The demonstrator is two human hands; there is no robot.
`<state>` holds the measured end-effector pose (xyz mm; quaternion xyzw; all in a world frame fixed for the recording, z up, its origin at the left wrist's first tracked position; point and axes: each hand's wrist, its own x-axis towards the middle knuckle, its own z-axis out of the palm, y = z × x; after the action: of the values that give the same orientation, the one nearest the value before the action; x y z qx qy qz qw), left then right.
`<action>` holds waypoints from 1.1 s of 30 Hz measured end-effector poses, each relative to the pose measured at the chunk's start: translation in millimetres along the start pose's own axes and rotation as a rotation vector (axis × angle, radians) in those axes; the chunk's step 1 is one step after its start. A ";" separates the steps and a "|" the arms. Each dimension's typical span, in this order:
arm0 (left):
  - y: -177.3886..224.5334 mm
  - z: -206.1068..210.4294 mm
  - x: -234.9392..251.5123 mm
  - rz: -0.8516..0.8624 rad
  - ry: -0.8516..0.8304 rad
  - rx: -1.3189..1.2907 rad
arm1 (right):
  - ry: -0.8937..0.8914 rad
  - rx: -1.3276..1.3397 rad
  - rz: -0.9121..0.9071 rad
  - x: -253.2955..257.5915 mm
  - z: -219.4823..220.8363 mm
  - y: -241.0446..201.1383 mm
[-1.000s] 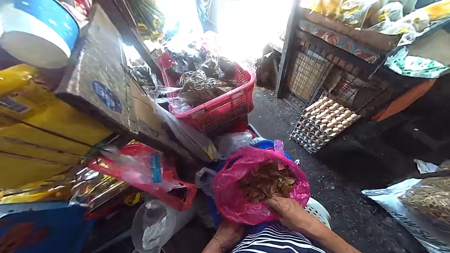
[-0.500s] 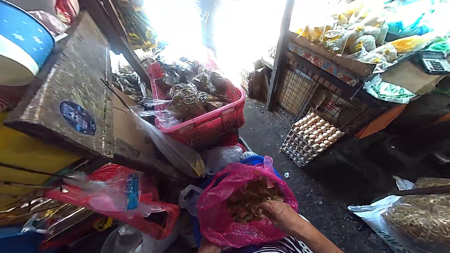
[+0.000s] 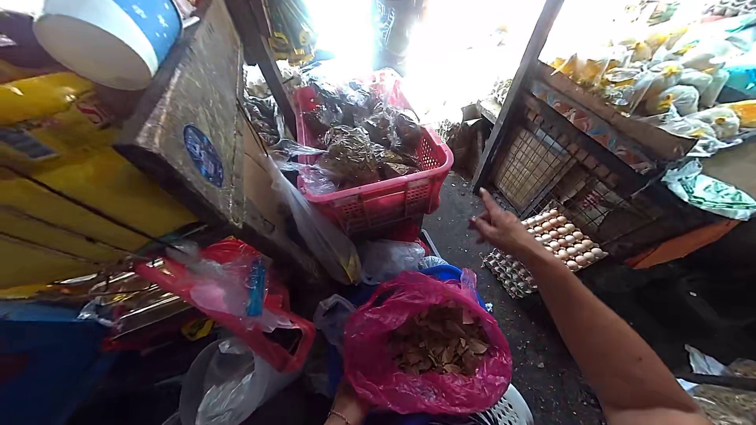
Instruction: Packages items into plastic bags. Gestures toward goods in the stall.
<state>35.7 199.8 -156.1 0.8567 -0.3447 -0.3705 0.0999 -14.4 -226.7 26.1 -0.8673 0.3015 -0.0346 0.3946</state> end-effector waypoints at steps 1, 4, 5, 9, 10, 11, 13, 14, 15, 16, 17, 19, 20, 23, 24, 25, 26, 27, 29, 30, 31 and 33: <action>-0.7 5.5 0.8 0.022 0.022 0.031 | 0.030 0.011 0.011 14.7 -5.8 -3.2; 9.2 9.0 -2.0 0.012 0.044 0.075 | 0.076 0.050 0.071 58.2 -17.2 -6.8; 20.8 1.0 -5.6 -0.024 0.007 0.077 | 0.069 0.074 0.096 67.6 -20.2 -11.0; 59.7 -28.4 -14.6 -0.164 -0.119 0.022 | 0.097 0.180 0.178 91.8 -23.8 -22.9; 46.6 -12.5 -9.3 -0.145 -0.048 -0.002 | 0.103 0.198 0.191 95.8 -24.0 -23.7; 36.8 0.4 -6.0 -0.122 0.037 -0.055 | 0.109 0.206 0.201 99.5 -24.7 -23.5; 25.2 16.3 -2.9 -0.068 0.182 -0.135 | 0.119 0.204 0.216 105.7 -25.9 -22.2; 30.4 8.3 -4.9 -0.087 0.138 -0.169 | 0.120 0.201 0.220 108.0 -26.7 -22.0; 32.6 4.6 -4.5 -0.112 0.107 -0.196 | 0.122 0.194 0.219 110.0 -27.3 -21.6; 30.1 7.8 -2.6 -0.116 0.107 -0.193 | 0.125 0.185 0.218 110.8 -28.0 -21.0; 30.7 7.5 -2.6 -0.116 0.108 -0.189 | 0.123 0.176 0.220 110.6 -28.7 -20.5; 42.0 -6.3 -5.8 -0.148 0.036 -0.167 | 0.121 0.174 0.224 109.8 -31.5 -20.2; 47.7 -12.4 -6.6 -0.169 -0.007 -0.147 | 0.124 0.173 0.226 109.0 -33.3 -19.5; 63.4 -26.3 -5.5 -0.270 -0.168 -0.081 | 0.132 0.198 0.236 107.7 -38.7 -15.7; 61.7 -25.7 -2.5 -0.291 -0.202 -0.063 | 0.134 0.206 0.237 107.2 -39.8 -14.4; 61.0 -26.3 -0.5 -0.302 -0.223 -0.063 | 0.134 0.211 0.236 106.7 -40.5 -13.3; 61.8 -28.0 0.6 -0.303 -0.239 -0.067 | 0.135 0.215 0.233 105.3 -40.9 -12.2; 60.1 -26.5 2.2 -0.300 -0.239 -0.063 | 0.137 0.217 0.230 103.7 -41.2 -11.1; 48.1 -10.9 5.3 -0.250 -0.153 0.000 | 0.134 0.225 0.211 100.3 -40.3 -9.2; 47.7 -10.9 6.2 -0.248 -0.180 0.027 | 0.129 0.228 0.201 98.8 -39.7 -8.2; 48.8 -12.7 6.3 -0.242 -0.228 0.042 | 0.118 0.231 0.197 97.3 -38.4 -5.9; 18.3 21.0 12.9 -0.086 -0.057 0.130 | 0.097 0.247 0.189 96.9 -34.7 1.1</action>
<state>17.8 179.4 -170.4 0.8645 -0.3335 -0.3757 0.0182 53.8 -303.6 31.9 -0.7771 0.3939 -0.0761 0.4849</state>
